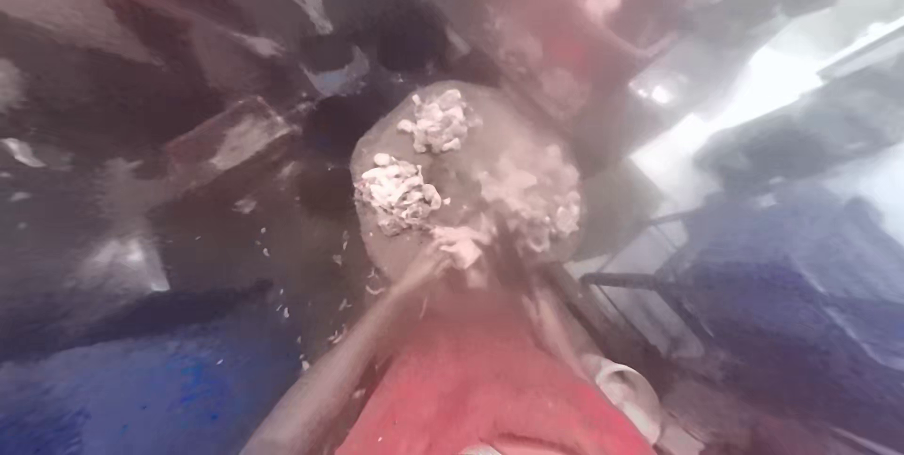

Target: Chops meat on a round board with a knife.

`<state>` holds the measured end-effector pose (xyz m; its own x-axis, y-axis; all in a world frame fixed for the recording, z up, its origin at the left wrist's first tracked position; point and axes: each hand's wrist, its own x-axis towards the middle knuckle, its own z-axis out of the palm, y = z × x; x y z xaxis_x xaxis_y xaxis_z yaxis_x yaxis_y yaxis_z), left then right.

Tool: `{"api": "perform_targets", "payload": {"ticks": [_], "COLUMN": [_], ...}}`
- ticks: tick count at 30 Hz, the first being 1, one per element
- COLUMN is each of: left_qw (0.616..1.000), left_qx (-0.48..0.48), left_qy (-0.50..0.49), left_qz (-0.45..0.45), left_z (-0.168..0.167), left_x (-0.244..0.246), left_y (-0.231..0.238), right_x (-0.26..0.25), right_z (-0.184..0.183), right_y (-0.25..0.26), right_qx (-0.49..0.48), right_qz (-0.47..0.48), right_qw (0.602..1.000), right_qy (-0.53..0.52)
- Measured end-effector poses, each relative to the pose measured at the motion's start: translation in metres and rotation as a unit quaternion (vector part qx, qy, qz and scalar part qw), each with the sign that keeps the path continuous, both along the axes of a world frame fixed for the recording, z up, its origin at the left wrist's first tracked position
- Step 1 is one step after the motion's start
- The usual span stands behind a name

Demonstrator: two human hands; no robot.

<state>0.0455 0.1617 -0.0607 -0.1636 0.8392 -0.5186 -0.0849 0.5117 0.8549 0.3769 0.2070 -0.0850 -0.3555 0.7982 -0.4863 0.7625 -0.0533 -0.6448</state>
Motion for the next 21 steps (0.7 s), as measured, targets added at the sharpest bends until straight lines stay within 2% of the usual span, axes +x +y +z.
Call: {"api": "perform_targets", "payload": {"ticks": [2, 5, 7, 9, 10, 11, 13, 15, 17, 21], "left_qw": [0.990, 0.913, 0.846, 0.800, 0.806, 0.827, 0.896, 0.944, 0.943, 0.908], "left_qx": [0.067, 0.099, 0.095, 0.094, 0.066, 0.049, 0.077, 0.079, 0.033, -0.032], "left_qy": [0.100, 0.310, 0.416, 0.481, 0.475, 0.455, 0.395, 0.319, 0.330, 0.418], "left_qz": [-0.071, -0.248, -0.321, -0.346, -0.348, -0.327, -0.187, -0.037, 0.022, -0.005], "left_z": [0.027, 0.048, 0.044, 0.017, 0.004, -0.010, -0.025, -0.019, -0.010, -0.010], "left_x": [0.009, 0.012, -0.002, -0.022, -0.031, -0.039, -0.039, -0.015, 0.014, 0.037], "left_y": [0.016, 0.021, 0.016, 0.017, 0.020, 0.021, 0.019, 0.017, 0.026, 0.055], "right_x": [0.000, 0.003, 0.002, 0.000, 0.000, 0.000, 0.001, 0.000, -0.007, -0.021], "right_z": [-0.005, -0.001, 0.000, -0.002, -0.003, -0.006, -0.010, -0.005, -0.004, 0.008], "right_y": [-0.003, 0.001, 0.000, 0.001, 0.001, 0.000, 0.001, -0.001, -0.001, 0.000], "right_qx": [-0.019, -0.017, -0.015, -0.024, -0.032, -0.033, -0.017, -0.008, -0.009, -0.027], "right_qz": [-0.030, -0.041, -0.044, -0.059, -0.066, -0.070, -0.069, -0.062, -0.059, -0.060], "right_qw": [0.999, 0.999, 0.999, 0.998, 0.997, 0.997, 0.997, 0.998, 0.998, 0.998], "right_qy": [0.013, 0.013, 0.004, 0.001, 0.001, 0.009, 0.026, 0.013, 0.004, 0.003]}}
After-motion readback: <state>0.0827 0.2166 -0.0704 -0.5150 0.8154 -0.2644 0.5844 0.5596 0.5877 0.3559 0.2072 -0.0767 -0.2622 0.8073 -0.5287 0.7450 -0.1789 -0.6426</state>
